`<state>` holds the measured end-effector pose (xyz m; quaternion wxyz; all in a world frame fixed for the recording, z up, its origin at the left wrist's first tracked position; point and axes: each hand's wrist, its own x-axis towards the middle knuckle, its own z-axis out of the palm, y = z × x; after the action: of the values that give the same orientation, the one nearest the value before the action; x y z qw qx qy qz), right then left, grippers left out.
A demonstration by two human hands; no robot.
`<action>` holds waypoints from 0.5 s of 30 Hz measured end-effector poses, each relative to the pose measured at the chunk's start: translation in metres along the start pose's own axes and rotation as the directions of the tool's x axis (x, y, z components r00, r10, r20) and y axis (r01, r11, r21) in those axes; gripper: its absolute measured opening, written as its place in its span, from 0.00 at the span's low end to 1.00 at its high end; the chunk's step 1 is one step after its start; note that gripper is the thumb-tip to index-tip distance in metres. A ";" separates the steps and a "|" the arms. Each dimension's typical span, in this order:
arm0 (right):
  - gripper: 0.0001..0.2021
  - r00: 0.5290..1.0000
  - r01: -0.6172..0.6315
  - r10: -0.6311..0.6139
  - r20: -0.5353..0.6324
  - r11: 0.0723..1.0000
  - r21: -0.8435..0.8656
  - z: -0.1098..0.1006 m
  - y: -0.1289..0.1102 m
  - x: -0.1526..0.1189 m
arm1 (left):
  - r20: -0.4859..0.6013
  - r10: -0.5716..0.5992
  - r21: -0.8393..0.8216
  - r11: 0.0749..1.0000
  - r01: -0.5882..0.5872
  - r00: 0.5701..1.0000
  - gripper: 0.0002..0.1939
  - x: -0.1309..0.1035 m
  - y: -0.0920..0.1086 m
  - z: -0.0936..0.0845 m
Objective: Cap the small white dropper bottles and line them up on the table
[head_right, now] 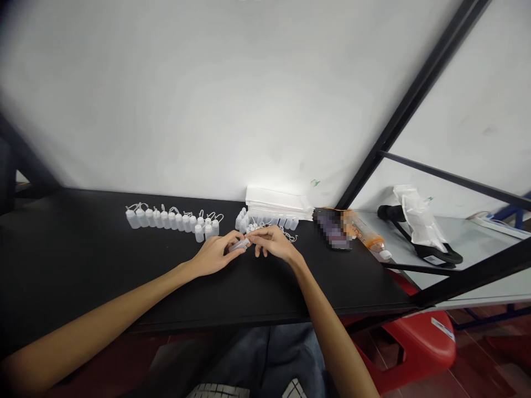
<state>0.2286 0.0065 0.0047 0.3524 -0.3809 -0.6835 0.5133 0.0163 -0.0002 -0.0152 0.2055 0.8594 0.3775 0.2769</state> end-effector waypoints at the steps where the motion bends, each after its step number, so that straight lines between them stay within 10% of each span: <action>1: 0.16 1.000 -0.002 0.002 -0.007 1.000 -0.001 0.000 0.001 0.000 | -0.007 0.000 -0.012 1.000 0.000 1.000 0.13 0.000 0.000 0.000; 15: 0.15 1.000 -0.006 0.006 0.002 0.998 0.058 0.000 -0.002 -0.003 | -0.116 0.010 -0.039 0.999 -0.015 0.993 0.13 -0.002 0.002 0.002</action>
<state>0.2297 0.0034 0.0067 0.3612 -0.3722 -0.6675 0.5343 0.0177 -0.0033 -0.0158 0.1987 0.8400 0.3777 0.3351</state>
